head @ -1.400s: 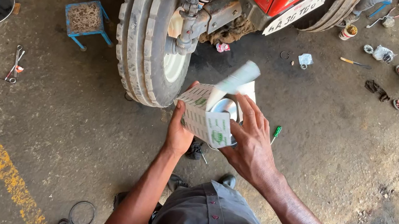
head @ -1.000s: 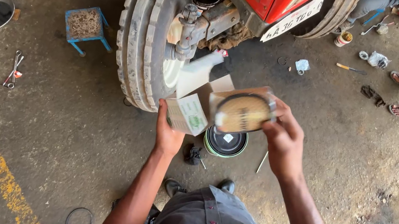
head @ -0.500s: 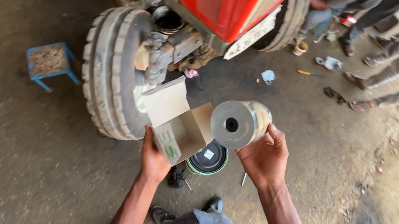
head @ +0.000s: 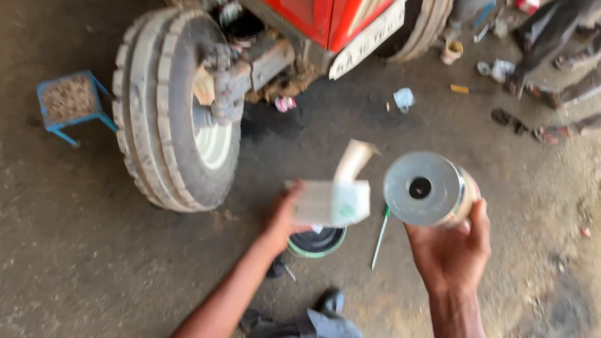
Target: Replacing the fuel filter and cleaning housing components on a tractor engine.
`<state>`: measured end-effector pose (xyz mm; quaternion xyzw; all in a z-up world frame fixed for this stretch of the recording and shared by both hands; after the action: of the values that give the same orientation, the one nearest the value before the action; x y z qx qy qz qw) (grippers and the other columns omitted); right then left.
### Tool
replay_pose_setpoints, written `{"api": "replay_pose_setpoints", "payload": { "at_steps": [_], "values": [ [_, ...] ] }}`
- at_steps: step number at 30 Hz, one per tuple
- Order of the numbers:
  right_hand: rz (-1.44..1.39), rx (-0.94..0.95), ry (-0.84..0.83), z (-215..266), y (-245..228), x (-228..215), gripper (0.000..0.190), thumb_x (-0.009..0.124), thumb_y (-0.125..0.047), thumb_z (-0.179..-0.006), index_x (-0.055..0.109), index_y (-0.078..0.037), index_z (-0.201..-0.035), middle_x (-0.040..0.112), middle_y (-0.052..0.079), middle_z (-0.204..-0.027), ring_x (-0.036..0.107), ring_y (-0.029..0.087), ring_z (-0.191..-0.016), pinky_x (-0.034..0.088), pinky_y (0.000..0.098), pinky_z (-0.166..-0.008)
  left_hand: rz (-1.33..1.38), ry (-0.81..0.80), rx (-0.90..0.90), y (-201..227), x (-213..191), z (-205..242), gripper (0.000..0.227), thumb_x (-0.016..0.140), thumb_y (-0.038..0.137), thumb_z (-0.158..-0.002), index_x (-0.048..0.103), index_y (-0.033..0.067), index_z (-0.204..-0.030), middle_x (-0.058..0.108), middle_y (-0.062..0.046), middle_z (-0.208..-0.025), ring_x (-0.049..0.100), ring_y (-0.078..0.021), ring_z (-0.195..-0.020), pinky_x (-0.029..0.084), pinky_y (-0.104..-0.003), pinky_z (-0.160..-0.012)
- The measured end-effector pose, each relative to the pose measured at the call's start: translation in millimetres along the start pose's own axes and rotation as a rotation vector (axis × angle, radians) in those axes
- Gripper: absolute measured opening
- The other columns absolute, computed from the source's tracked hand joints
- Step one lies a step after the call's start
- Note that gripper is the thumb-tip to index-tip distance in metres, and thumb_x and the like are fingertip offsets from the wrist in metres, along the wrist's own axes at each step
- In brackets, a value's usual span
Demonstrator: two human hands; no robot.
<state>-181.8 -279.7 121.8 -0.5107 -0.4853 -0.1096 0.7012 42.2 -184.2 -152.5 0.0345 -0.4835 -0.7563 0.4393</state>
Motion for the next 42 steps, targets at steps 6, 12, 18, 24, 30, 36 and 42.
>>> {"api": "replay_pose_setpoints", "payload": {
  "at_steps": [6, 12, 18, 24, 30, 36, 42],
  "values": [
    [0.105, -0.111, 0.009, -14.9, -45.7, -31.4, 0.062, 0.064, -0.048, -0.096, 0.052, -0.009, -0.143, 0.055, 0.013, -0.148, 0.054, 0.03, -0.137, 0.041, 0.0549, -0.115, -0.014, -0.135, 0.043, -3.9, 121.1, -20.9, 0.076, 0.062, 0.061, -0.082, 0.045, 0.02, -0.144, 0.052, -0.007, -0.143, 0.05, -0.0328, -0.137, 0.053, -0.06, -0.1],
    [0.297, -0.128, -0.003, -48.9, -65.9, -88.6, 0.069, 0.067, -0.043, -0.091, 0.049, 0.0, -0.142, 0.058, 0.015, -0.143, 0.058, 0.028, -0.132, 0.046, 0.0494, -0.111, 0.106, -0.362, 0.475, 103.4, 214.4, 44.4, 0.088, 0.056, 0.067, -0.092, 0.044, 0.0053, -0.154, 0.05, -0.015, -0.157, 0.049, -0.0316, -0.144, 0.049, -0.045, -0.105],
    [0.478, -0.056, -0.141, -74.0, -32.5, -138.5, 0.059, 0.076, -0.035, -0.098, 0.054, 0.007, -0.132, 0.058, 0.024, -0.129, 0.057, 0.031, -0.12, 0.047, 0.0479, -0.104, -0.278, -0.49, 0.691, 147.3, 224.8, 145.0, 0.08, 0.07, 0.051, -0.09, 0.043, 0.005, -0.15, 0.056, -0.014, -0.144, 0.055, -0.0272, -0.132, 0.053, -0.044, -0.106],
    [0.377, -0.017, -0.355, -71.9, -11.9, -42.4, 0.057, 0.078, -0.035, -0.092, 0.054, 0.0, -0.13, 0.053, 0.016, -0.152, 0.054, 0.025, -0.135, 0.044, 0.0428, -0.115, -0.22, -0.269, 0.75, 133.7, 181.0, 170.2, 0.077, 0.073, 0.046, -0.088, 0.044, 0.0062, -0.146, 0.046, -0.015, -0.151, 0.049, -0.0274, -0.14, 0.05, -0.043, -0.109],
    [0.642, -0.066, -0.65, -74.9, 34.4, -3.0, 0.042, 0.078, -0.026, -0.094, 0.065, -0.001, -0.126, 0.051, 0.021, -0.157, 0.052, 0.029, -0.145, 0.044, 0.045, -0.116, -0.373, -0.05, 0.957, 139.3, 112.6, 194.6, 0.08, 0.073, 0.058, -0.096, 0.042, 0.0083, -0.151, 0.042, -0.021, -0.166, 0.047, -0.039, -0.153, 0.046, -0.048, -0.12],
    [0.759, -0.034, -1.105, -26.0, 86.8, 97.4, 0.053, 0.08, -0.018, -0.089, 0.064, -0.002, -0.138, 0.043, 0.021, -0.162, 0.041, 0.034, -0.153, 0.036, 0.0474, -0.124, -0.641, 0.06, 0.767, 171.9, 50.8, 219.6, 0.12, 0.082, 0.061, -0.074, 0.024, 0.0053, -0.163, 0.052, -0.021, -0.154, 0.055, -0.0382, -0.142, 0.05, -0.049, -0.112],
    [1.247, -0.279, -1.099, -0.3, 139.1, 195.2, 0.036, 0.079, -0.016, -0.088, 0.074, -0.01, -0.124, 0.063, 0.011, -0.141, 0.064, 0.026, -0.123, 0.058, 0.0377, -0.097, -0.866, 0.242, 1.09, 208.1, -44.2, 265.1, 0.109, 0.092, 0.039, -0.077, 0.03, 0.0034, -0.159, 0.049, -0.022, -0.154, 0.05, -0.0399, -0.144, 0.044, -0.05, -0.117]
  ]
}}
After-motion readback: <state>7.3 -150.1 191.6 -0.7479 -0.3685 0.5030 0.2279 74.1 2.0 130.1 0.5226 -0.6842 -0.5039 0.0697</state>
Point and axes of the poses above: each hand's wrist, its own z-axis away from the middle knuckle, its own x-axis out of the palm, y = z × x, the point moved 9 cm from there along -z, towards the middle knuckle
